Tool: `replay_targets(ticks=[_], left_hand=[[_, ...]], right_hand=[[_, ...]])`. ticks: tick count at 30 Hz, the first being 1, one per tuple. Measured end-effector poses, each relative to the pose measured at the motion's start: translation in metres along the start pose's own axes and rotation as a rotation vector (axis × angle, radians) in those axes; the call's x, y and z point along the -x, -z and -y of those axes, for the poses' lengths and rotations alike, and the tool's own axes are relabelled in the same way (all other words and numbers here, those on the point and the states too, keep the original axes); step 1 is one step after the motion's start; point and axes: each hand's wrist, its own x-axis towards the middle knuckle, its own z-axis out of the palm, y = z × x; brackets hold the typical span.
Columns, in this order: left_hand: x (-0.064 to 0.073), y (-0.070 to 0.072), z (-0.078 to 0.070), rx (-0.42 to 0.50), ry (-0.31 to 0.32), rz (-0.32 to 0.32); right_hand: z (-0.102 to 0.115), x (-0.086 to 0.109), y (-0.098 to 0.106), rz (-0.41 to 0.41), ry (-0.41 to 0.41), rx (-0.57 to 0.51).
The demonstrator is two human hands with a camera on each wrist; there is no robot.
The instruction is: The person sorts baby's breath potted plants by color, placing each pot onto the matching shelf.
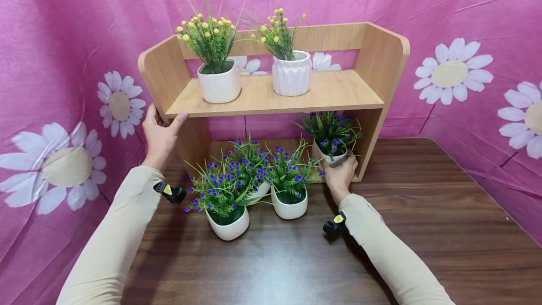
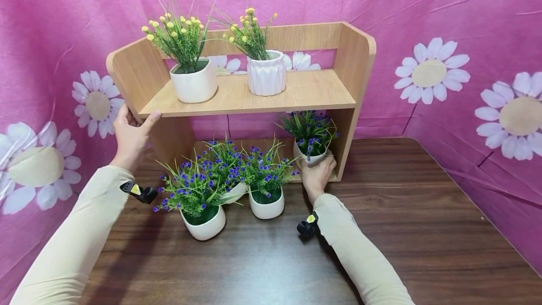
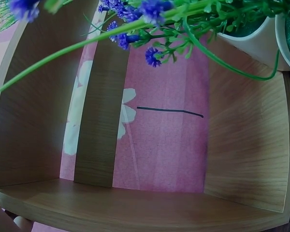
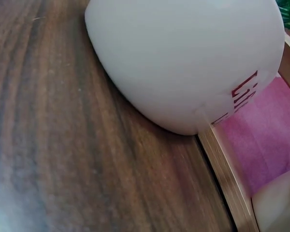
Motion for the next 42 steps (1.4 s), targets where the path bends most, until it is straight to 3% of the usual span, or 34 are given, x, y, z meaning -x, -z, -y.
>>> replay_targets(ticks=[16,32,42], left_hand=[[0.001,-0.001,-0.002,-0.017,-0.015,0.0],[0.007,-0.002,-0.017,-0.001,-0.018,0.016],[0.002,0.0,-0.001,-0.022,-0.026,0.001]], right_hand=[[0.001,0.006,0.002,0.043,-0.004,0.033],[-0.003,0.003,-0.009,-0.013,0.016,0.012],[-0.004,0.003,-0.01,-0.012,0.018,0.014]])
